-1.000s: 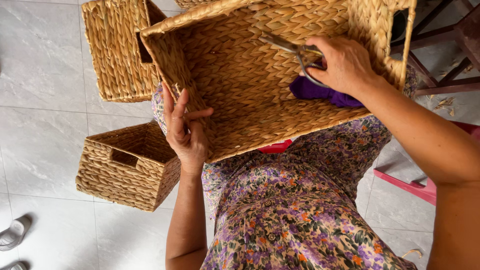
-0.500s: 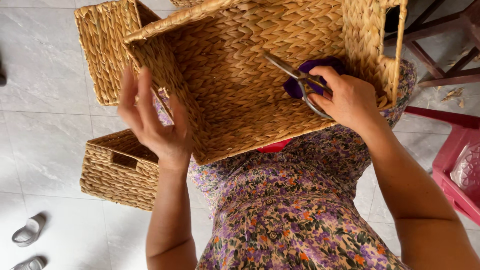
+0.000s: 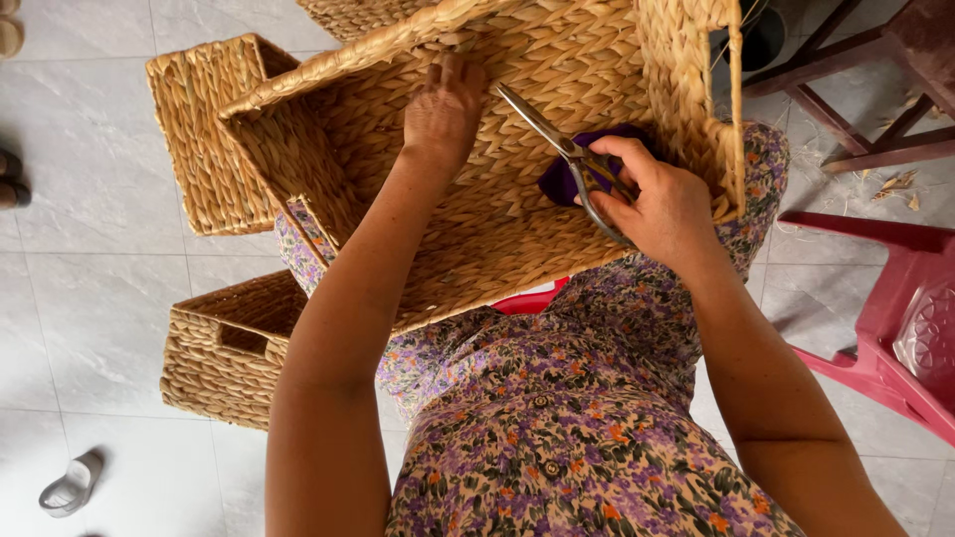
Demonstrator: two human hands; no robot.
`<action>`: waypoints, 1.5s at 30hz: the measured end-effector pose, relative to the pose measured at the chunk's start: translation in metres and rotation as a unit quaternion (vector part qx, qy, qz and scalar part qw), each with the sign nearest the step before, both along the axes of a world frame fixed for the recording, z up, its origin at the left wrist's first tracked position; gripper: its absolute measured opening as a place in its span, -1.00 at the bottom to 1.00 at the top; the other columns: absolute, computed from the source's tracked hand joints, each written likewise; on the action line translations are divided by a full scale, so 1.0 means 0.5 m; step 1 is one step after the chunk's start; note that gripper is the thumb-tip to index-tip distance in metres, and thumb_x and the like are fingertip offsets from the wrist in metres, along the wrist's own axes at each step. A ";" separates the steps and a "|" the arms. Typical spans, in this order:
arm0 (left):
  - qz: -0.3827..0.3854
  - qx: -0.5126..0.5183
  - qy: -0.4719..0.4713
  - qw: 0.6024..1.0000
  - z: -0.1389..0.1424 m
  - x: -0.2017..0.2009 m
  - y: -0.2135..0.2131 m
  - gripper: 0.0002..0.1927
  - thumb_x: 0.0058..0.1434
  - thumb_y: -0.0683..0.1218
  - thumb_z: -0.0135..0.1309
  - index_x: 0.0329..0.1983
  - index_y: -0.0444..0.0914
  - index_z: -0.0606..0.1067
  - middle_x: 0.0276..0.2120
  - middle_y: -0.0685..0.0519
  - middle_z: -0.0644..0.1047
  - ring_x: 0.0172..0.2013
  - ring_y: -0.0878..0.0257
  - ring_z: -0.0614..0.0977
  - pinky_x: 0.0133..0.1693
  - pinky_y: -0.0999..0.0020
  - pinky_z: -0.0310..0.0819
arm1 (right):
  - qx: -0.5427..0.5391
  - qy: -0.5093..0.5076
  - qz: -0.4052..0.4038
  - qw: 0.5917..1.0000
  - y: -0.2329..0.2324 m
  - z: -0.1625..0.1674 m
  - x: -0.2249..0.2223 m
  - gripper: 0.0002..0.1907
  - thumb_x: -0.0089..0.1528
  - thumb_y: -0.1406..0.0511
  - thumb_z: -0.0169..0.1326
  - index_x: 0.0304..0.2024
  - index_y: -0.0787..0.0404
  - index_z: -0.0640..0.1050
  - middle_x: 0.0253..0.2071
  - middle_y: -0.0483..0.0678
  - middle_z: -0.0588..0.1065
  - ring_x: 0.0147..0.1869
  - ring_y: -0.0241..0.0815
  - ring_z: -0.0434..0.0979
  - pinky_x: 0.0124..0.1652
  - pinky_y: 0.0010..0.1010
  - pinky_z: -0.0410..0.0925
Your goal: The person sits on the floor and wipes woven storage baskets with a purple cloth, rotating each basket to clean its sides and interior. They use scissors to trim loose straw ends protruding from the weave and continue wiping the basket surfaces.
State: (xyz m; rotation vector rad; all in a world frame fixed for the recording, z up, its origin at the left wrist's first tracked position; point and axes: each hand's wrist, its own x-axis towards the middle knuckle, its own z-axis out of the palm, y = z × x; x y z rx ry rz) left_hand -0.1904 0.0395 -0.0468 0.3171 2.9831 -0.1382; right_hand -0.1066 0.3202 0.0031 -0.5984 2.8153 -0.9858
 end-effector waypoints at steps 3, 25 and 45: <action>0.050 0.023 -0.036 0.998 -0.002 -0.002 -0.012 -0.31 0.17 -0.30 0.15 0.37 -0.24 0.23 0.33 -0.29 0.18 0.04 -0.11 0.59 -0.19 0.26 0.65 | -0.009 -0.013 -0.005 1.000 -0.002 0.004 0.000 -0.44 0.20 0.23 0.32 0.23 0.00 0.45 -0.42 -0.03 0.52 -0.41 -0.05 0.58 -0.42 -0.23 0.37; 0.259 0.421 0.303 0.815 0.273 0.391 -0.245 -0.82 0.54 -0.31 0.20 0.12 -0.25 0.65 -0.11 -0.01 0.58 -0.29 0.33 0.60 -0.30 0.50 0.48 | -0.108 -0.042 -0.022 0.993 0.022 0.012 -0.006 -0.49 0.21 0.29 0.38 0.16 0.13 0.50 -0.50 -0.06 0.48 -0.49 -0.28 0.45 -0.45 -0.41 0.26; 0.224 0.600 0.206 0.740 0.038 0.427 -0.154 -0.44 0.53 -0.36 -0.10 0.55 -0.26 0.15 0.10 -0.01 0.59 -0.17 0.38 0.53 -0.12 0.52 0.48 | -0.423 -0.042 -0.008 0.905 0.125 -0.080 0.002 -0.41 0.47 0.27 0.21 0.46 0.31 0.32 -0.01 -0.07 0.48 -0.39 -0.26 0.48 -0.38 -0.46 0.36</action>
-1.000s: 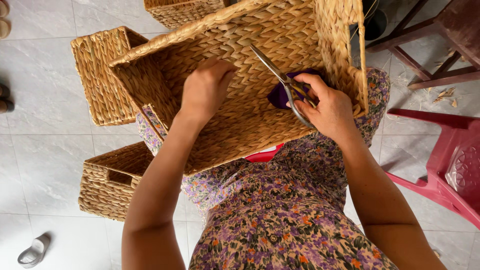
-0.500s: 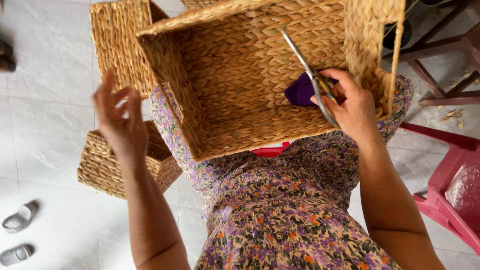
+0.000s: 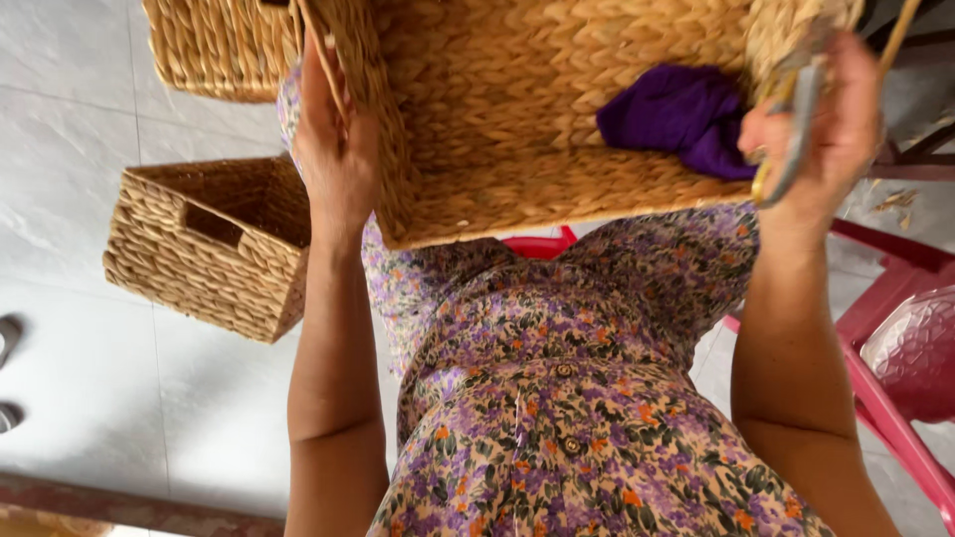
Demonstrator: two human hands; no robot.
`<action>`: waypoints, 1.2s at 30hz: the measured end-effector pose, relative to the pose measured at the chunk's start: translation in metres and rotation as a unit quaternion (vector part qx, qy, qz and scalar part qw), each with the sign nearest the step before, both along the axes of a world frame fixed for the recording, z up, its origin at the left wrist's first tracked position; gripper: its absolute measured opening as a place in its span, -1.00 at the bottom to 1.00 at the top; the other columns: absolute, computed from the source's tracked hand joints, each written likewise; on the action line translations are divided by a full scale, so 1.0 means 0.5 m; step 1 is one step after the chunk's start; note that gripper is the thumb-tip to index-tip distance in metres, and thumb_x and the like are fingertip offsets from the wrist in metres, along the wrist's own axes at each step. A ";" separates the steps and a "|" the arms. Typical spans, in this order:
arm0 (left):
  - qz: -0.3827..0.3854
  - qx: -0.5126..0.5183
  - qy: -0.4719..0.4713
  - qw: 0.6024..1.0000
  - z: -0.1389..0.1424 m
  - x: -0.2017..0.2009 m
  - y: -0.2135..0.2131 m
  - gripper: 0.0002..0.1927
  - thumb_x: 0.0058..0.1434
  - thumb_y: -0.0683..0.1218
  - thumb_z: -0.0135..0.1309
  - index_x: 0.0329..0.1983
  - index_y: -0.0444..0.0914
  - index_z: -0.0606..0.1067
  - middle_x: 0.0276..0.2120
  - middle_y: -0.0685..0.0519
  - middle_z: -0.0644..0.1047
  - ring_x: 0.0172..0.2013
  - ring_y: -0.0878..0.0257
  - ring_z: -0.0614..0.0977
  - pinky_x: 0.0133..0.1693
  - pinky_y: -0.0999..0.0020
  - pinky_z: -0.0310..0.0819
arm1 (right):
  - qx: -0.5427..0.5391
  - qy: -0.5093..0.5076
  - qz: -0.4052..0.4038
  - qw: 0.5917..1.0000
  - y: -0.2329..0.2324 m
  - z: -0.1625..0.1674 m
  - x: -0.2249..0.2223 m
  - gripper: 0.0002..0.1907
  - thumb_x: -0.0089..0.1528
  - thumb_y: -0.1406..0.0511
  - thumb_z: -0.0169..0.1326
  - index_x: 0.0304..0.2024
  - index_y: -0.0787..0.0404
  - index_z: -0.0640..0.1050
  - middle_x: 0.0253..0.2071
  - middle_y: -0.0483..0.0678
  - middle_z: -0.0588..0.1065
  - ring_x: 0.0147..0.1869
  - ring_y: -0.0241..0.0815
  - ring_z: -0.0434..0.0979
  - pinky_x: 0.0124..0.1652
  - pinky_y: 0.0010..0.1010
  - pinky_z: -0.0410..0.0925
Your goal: The person sits on the floor and wipes woven storage baskets with a purple cloth, rotating each basket to clean its sides and interior. They use scissors to trim loose straw ends protruding from the weave and continue wiping the basket surfaces.
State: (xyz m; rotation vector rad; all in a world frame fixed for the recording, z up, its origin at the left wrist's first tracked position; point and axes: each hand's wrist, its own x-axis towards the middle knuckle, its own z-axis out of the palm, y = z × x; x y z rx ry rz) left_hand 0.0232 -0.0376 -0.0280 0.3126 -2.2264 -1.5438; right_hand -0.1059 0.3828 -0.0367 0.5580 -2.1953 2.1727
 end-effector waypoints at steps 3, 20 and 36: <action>0.000 -0.011 0.004 1.000 -0.011 -0.008 -0.006 -0.37 0.43 -0.39 -0.16 0.56 -0.24 0.16 0.11 0.01 0.60 -0.30 0.40 0.46 -0.22 0.51 0.44 | -0.031 0.011 0.001 0.999 0.027 -0.010 0.018 -0.33 0.45 0.15 0.22 0.48 0.30 0.30 -0.15 -0.03 0.44 -0.42 -0.20 0.44 -0.36 -0.42 0.32; -0.060 0.026 0.020 0.998 -0.011 -0.044 -0.028 -0.22 0.24 -0.48 -0.34 0.58 -0.36 0.08 0.37 -0.29 0.41 0.20 0.14 0.54 0.15 0.26 0.50 | -0.084 0.067 -0.194 0.975 0.188 0.031 0.169 -0.23 0.54 -0.02 0.06 0.57 0.31 0.16 -0.18 0.02 0.38 -0.41 -0.20 0.35 -0.39 -0.47 0.23; -0.053 0.043 -0.028 0.997 0.013 -0.102 -0.054 -0.50 0.23 -0.43 -0.30 0.18 -0.32 0.43 -0.15 0.11 0.48 -0.28 0.42 0.41 -0.29 0.50 0.29 | 0.061 -0.122 -0.033 0.990 0.204 0.021 0.270 -0.44 0.37 0.28 0.07 0.39 0.32 0.30 -0.28 -0.16 0.48 -0.28 -0.42 0.40 -0.23 -0.60 0.26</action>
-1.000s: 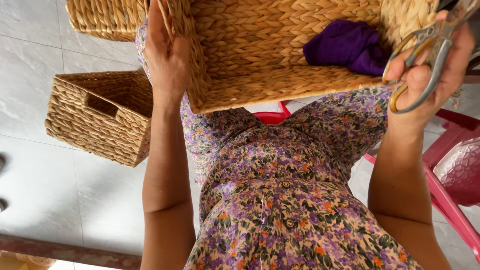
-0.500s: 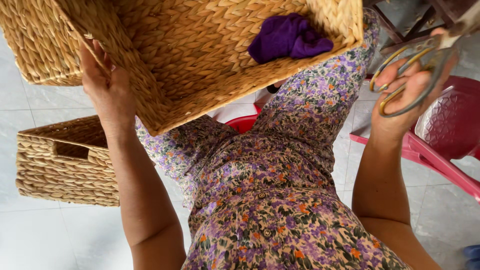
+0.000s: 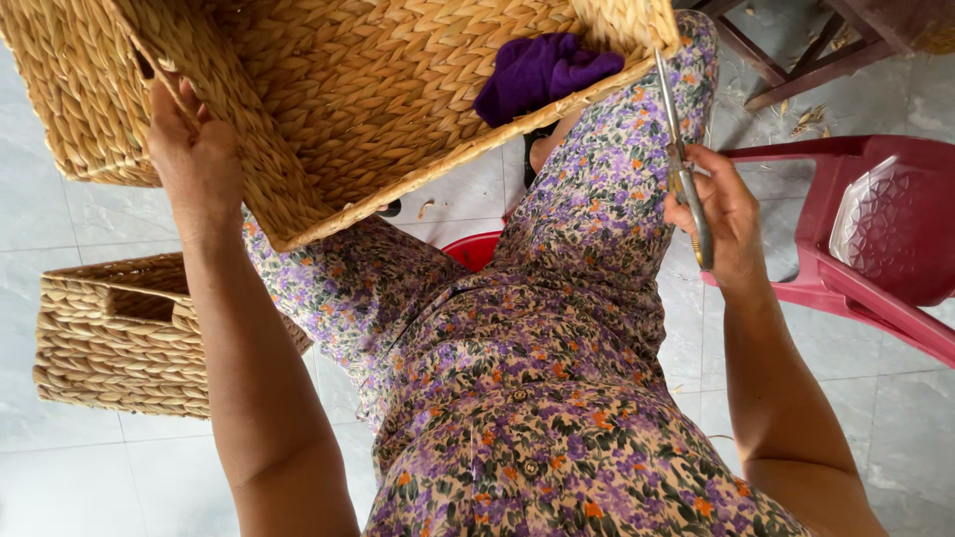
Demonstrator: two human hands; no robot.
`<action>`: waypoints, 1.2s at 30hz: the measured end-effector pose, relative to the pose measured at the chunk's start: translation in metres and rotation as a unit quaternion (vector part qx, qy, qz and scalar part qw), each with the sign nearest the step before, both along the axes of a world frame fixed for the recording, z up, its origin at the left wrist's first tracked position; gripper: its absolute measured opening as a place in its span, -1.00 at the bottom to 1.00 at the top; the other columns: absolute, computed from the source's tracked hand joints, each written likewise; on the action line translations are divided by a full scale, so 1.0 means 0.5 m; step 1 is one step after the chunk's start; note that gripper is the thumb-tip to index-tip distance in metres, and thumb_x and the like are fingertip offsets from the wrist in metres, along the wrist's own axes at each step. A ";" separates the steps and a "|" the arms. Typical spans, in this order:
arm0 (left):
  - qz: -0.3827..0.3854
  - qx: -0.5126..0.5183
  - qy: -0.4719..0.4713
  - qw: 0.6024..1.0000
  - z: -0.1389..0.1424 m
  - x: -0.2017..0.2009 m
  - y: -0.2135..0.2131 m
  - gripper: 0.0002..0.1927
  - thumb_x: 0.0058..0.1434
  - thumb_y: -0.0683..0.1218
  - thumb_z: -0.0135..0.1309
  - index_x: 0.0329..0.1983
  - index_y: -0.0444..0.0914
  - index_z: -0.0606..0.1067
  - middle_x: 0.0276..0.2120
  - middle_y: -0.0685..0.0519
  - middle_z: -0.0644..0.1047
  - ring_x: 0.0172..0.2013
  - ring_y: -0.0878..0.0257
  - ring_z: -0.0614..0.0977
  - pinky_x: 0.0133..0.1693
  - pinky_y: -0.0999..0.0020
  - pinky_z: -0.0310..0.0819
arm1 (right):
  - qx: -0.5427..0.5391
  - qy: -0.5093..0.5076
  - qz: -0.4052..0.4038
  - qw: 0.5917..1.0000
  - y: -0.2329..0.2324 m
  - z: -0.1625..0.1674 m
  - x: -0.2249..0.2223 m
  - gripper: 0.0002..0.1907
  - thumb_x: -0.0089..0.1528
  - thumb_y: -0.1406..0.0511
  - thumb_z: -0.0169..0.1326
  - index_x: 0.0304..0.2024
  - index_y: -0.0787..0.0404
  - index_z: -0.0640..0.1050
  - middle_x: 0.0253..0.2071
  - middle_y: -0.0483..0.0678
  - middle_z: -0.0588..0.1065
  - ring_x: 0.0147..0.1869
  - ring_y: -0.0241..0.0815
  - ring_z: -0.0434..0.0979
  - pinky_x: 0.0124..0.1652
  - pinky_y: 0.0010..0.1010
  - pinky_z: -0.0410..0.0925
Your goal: The person sits on the floor and wipes woven storage baskets with a purple cloth, rotating each basket to clean its sides and interior. They use scissors to trim loose straw ends protruding from the weave and continue wiping the basket surfaces.
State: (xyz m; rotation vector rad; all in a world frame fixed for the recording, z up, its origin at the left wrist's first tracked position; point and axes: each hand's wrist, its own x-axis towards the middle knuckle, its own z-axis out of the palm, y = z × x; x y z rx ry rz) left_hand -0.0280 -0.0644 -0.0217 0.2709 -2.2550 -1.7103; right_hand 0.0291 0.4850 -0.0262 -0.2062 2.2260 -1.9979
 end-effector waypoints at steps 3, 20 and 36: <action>-0.008 0.014 0.032 0.999 0.002 -0.003 0.002 -0.50 0.25 -0.46 -0.29 0.18 -0.33 0.44 -0.19 0.12 0.42 -0.29 0.42 0.36 -0.24 0.52 0.30 | -0.010 -0.006 -0.008 1.000 -0.001 -0.011 0.002 -0.47 0.36 0.27 -0.05 0.37 0.30 0.30 -0.32 -0.18 0.50 -0.31 -0.45 0.42 -0.27 -0.62 0.27; 0.041 -0.102 0.022 0.994 0.001 0.038 0.021 -0.33 0.19 -0.41 -0.32 0.44 -0.43 0.22 0.28 -0.41 0.46 0.19 -0.05 0.62 0.13 0.14 0.57 | -0.012 0.063 -0.031 0.997 -0.049 -0.045 -0.002 -0.40 0.45 0.10 -0.15 0.41 0.36 0.29 -0.31 -0.17 0.44 -0.24 -0.40 0.38 -0.14 -0.53 0.29; 0.044 -0.084 0.117 0.989 -0.004 0.134 0.102 -0.21 0.21 -0.46 -0.33 0.58 -0.40 0.01 0.41 -0.48 0.29 0.45 -0.28 0.34 0.43 -0.06 0.23 | 0.191 0.290 -0.004 0.938 -0.038 0.108 -0.194 -0.44 0.39 0.35 0.23 0.40 0.20 0.35 -0.24 -0.06 0.55 -0.20 -0.33 0.57 -0.23 -0.53 0.37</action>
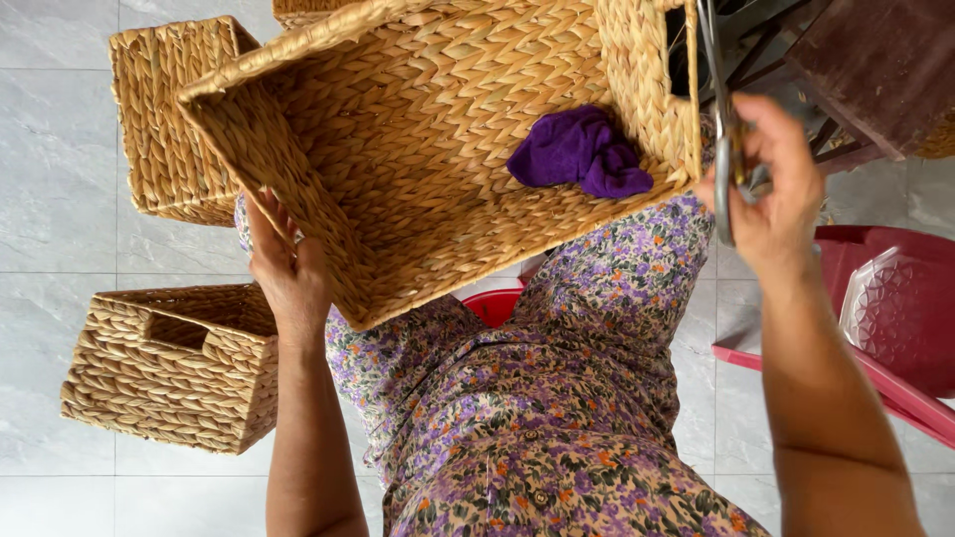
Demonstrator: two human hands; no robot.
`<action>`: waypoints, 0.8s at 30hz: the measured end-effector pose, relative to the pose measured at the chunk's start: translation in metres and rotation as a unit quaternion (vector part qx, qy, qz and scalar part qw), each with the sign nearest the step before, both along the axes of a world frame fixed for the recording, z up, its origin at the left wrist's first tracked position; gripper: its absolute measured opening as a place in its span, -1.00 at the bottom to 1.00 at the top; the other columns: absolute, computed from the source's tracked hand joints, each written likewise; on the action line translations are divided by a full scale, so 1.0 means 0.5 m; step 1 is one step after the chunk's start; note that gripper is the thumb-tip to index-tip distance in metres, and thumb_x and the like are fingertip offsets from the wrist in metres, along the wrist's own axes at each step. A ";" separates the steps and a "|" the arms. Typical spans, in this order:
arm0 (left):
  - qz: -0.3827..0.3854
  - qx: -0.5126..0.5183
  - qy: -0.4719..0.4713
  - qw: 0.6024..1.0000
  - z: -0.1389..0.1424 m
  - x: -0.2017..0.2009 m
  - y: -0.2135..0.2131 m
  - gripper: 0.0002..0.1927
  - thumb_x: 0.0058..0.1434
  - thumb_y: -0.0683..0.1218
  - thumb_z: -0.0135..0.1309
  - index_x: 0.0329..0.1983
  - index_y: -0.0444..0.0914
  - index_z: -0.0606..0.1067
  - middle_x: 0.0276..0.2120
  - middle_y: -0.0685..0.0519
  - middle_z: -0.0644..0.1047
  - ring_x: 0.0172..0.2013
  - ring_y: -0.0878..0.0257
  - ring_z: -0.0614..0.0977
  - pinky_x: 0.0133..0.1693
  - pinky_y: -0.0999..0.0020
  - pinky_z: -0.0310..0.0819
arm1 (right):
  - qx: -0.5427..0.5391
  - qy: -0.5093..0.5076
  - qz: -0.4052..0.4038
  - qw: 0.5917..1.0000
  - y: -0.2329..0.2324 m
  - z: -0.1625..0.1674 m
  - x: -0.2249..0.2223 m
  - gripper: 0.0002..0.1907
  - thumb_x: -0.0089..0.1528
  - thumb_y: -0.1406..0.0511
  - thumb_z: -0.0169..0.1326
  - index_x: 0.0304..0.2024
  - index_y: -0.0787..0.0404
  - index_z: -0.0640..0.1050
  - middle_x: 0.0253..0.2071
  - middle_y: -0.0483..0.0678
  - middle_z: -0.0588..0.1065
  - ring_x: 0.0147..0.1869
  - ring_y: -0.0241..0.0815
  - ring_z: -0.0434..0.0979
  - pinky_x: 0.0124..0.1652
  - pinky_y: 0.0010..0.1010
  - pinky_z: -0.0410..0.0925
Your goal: The person sits on the floor and wipes woven storage baskets with a purple cloth, rotating each basket to clean its sides and interior. They use scissors to trim loose straw ends protruding from the weave and continue wiping the basket surfaces.
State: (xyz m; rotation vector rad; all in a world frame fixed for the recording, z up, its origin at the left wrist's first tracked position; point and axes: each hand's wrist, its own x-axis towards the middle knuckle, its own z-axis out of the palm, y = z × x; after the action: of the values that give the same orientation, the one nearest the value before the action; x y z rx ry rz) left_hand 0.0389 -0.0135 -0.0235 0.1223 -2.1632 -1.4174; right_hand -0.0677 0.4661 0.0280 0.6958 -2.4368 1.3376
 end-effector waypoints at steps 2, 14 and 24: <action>-0.003 0.021 0.016 1.000 0.000 0.009 0.011 -0.21 0.22 -0.47 -0.33 0.58 -0.39 0.00 0.43 -0.47 0.28 0.47 -0.26 0.33 0.47 -0.06 0.24 | 0.017 0.002 -0.020 1.000 -0.019 0.021 -0.031 -0.46 0.38 0.30 0.24 0.37 0.19 0.38 -0.24 -0.06 0.57 -0.24 -0.36 0.58 -0.32 -0.56 0.34; 0.019 0.056 0.021 0.998 0.018 0.043 0.046 -0.17 0.17 -0.50 -0.31 0.58 -0.37 0.06 0.44 -0.33 0.30 0.48 -0.11 0.33 0.53 -0.01 0.14 | 0.234 0.281 -0.118 0.923 -0.044 0.075 -0.093 -0.32 0.14 0.33 0.59 0.19 0.25 0.48 -0.36 -0.09 0.47 -0.19 -0.08 0.41 -0.20 -0.18 0.25; -0.066 0.232 0.005 0.970 0.106 -0.026 -0.075 -0.26 0.17 -0.43 -0.13 0.49 -0.32 0.32 0.34 -0.05 0.46 0.36 0.21 0.47 0.37 0.31 0.38 | -0.131 -0.140 0.039 0.981 0.082 0.168 -0.026 -0.32 0.28 0.12 0.28 0.36 0.22 0.37 -0.20 -0.13 0.51 -0.16 -0.32 0.51 -0.13 -0.46 0.34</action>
State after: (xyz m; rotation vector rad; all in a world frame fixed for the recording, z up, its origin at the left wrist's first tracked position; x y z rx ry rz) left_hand 0.0260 -0.0511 0.0297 0.1425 -1.8207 -1.9778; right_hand -0.0807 0.5070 0.1121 0.5741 -2.3899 1.8573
